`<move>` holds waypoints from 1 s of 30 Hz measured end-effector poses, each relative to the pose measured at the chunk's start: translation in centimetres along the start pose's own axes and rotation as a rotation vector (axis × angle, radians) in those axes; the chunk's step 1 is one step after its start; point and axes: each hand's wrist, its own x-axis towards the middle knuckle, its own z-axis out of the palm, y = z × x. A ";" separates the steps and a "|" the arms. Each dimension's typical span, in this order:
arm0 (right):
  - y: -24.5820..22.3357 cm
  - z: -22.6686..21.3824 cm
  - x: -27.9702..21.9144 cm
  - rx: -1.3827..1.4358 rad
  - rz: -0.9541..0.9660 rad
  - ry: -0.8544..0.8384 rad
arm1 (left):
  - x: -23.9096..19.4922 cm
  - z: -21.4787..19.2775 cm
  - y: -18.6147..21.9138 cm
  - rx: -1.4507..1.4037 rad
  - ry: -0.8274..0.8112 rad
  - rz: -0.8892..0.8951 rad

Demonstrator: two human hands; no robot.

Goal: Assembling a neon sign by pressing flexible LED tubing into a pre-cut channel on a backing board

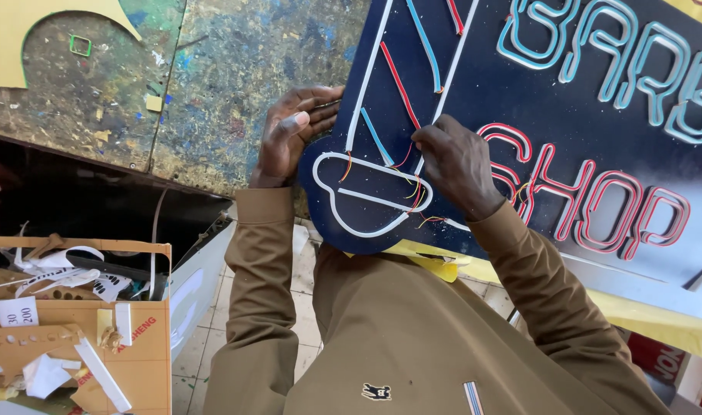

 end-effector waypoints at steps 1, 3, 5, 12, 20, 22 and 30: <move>0.4 0.3 -0.1 0.000 0.004 0.001 | 0.0 0.0 0.0 -0.001 -0.003 -0.003; 1.3 0.7 0.0 0.067 0.007 0.019 | 0.1 0.0 -0.1 -0.006 0.000 -0.001; 1.3 0.4 -0.1 0.114 -0.004 0.044 | 0.0 0.1 -0.1 -0.005 0.008 -0.001; 3.0 1.1 0.5 0.278 -0.026 0.031 | 0.0 0.3 -0.1 -0.018 0.015 -0.006; 2.6 1.1 0.2 0.262 -0.022 0.064 | 0.0 0.5 0.1 0.002 0.050 -0.015; 2.3 0.8 0.2 0.227 -0.025 0.078 | 0.1 0.3 -0.1 0.007 0.042 -0.015; 2.5 0.5 0.5 0.219 -0.047 0.047 | 0.1 0.5 0.0 -0.009 0.054 -0.010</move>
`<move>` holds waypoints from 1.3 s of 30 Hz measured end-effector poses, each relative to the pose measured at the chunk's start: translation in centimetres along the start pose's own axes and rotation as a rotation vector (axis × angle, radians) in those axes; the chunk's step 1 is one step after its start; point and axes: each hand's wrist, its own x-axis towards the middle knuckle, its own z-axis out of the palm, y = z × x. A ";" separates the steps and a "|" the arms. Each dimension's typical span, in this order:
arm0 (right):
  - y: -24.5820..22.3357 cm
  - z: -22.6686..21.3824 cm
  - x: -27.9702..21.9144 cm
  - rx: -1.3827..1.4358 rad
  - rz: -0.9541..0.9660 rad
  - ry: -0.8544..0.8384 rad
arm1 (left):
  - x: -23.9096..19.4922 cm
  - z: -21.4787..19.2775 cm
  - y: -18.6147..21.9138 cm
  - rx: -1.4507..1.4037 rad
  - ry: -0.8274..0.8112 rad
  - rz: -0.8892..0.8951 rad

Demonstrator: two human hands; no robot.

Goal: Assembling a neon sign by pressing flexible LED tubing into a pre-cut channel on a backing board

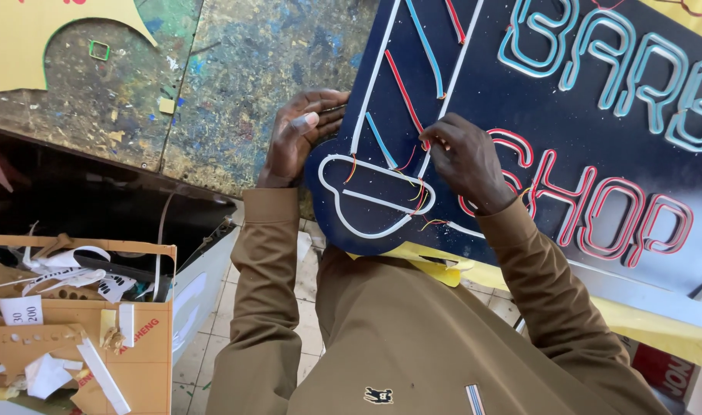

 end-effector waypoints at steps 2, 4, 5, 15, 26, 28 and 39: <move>0.3 0.0 0.1 0.015 -0.002 0.000 | 0.0 0.0 -0.1 -0.003 0.007 0.001; 0.7 0.0 0.2 0.029 0.004 -0.001 | 0.0 0.0 -0.1 -0.010 0.012 -0.004; 0.9 0.0 0.2 0.020 0.021 -0.002 | 0.0 0.1 0.0 -0.004 0.009 -0.013; -0.8 -1.2 0.1 -0.392 -0.226 -0.109 | 0.2 0.3 0.1 -0.005 0.017 -0.002; -0.4 -2.1 0.8 -0.540 -0.374 -0.185 | 0.1 0.1 0.3 0.030 0.002 -0.017; -0.1 -2.0 0.8 -0.578 -0.377 -0.185 | 0.2 -0.1 -0.1 0.024 -0.007 -0.016; 0.4 -2.3 0.5 -0.526 -0.266 -0.214 | 0.2 -2.0 -1.6 -0.085 -0.083 0.033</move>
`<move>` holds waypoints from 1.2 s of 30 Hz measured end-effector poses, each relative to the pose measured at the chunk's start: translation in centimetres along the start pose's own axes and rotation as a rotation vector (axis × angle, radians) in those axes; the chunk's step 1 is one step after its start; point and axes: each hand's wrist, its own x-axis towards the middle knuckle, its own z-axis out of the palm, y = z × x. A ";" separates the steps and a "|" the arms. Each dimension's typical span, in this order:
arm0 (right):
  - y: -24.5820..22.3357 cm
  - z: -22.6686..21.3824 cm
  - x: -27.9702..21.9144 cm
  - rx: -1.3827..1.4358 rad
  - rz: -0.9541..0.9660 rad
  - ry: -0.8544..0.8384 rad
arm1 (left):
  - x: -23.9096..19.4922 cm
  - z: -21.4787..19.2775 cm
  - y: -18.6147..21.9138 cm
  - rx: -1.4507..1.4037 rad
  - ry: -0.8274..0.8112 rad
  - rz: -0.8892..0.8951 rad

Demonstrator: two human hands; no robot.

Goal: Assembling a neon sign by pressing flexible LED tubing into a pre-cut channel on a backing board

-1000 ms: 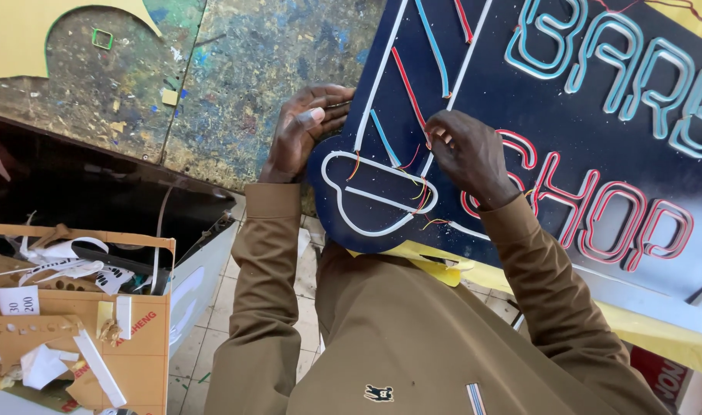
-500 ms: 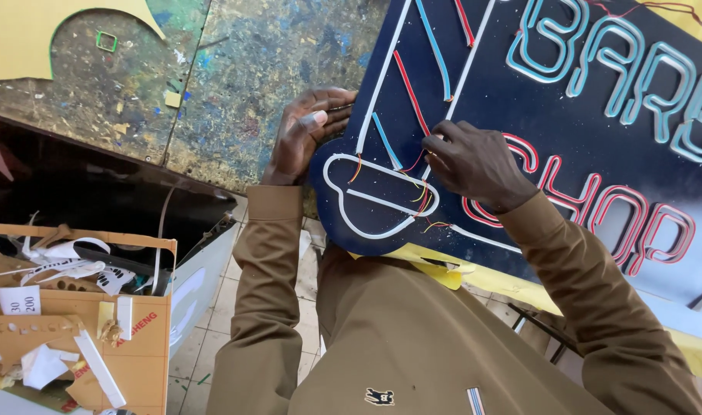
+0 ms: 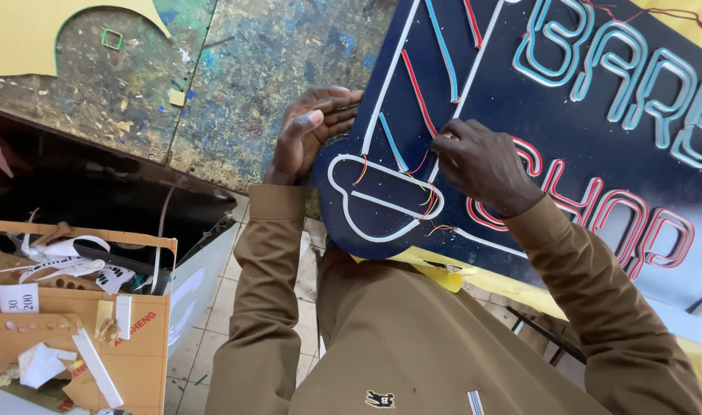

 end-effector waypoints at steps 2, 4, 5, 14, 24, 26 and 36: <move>-0.2 -0.7 0.3 -0.021 -0.005 -0.003 | 0.1 -0.2 -0.1 -0.003 -0.015 0.002; -0.5 -1.0 0.6 -0.040 -0.010 -0.009 | 0.0 -0.4 0.0 -0.008 -0.027 0.002; -0.5 -1.1 0.6 -0.077 -0.027 -0.006 | 0.0 -0.3 0.0 -0.006 -0.027 0.006; 0.0 -1.1 1.0 -0.166 -0.068 -0.065 | 0.2 -0.1 0.0 0.020 -0.045 0.009; 0.5 -2.3 2.7 0.137 0.124 -0.276 | 0.0 0.1 0.0 -0.013 -0.026 0.016; 0.9 -1.8 2.6 0.143 0.133 -0.265 | 0.1 -0.2 0.0 -0.014 -0.038 0.013; -2.2 -2.9 -3.0 0.433 0.061 0.260 | 0.4 -0.3 0.1 -0.079 -0.105 0.012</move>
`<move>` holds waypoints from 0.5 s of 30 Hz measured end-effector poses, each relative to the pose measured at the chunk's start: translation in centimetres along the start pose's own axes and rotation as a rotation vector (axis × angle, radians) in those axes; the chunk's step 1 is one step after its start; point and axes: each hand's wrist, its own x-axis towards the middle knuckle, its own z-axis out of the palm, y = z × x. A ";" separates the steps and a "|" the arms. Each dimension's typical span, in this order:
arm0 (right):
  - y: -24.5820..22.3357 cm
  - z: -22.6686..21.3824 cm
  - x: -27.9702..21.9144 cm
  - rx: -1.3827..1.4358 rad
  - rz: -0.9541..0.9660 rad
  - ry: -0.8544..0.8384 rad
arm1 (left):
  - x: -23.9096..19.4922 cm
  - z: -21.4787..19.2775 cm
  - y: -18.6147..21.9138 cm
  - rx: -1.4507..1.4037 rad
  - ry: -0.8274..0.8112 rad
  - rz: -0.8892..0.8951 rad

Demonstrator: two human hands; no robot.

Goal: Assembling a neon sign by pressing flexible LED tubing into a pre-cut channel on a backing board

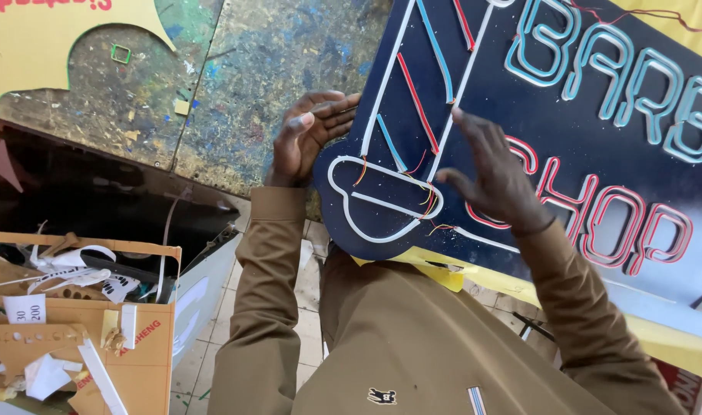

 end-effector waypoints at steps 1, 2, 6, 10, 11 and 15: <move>-1.1 1.7 -1.4 -0.001 0.004 0.007 | 0.0 -0.3 -0.1 0.002 -0.006 -0.005; -2.2 3.5 -2.9 -0.047 -0.050 0.052 | 0.1 -0.5 -0.3 -0.006 -0.011 -0.004; -6.6 7.9 -5.9 -0.114 -0.177 0.056 | -0.2 -0.4 0.0 -0.026 -0.061 -0.009; -4.8 12.7 -7.7 -0.200 -0.136 0.146 | -0.4 1.1 -0.1 -0.070 -0.056 -0.002; -5.3 11.8 -7.2 -0.204 -0.146 0.199 | -0.4 1.8 -0.1 -0.065 -0.022 0.009; -6.6 9.9 -6.4 -0.258 -0.264 0.364 | -1.1 3.5 -0.9 -0.148 0.140 0.030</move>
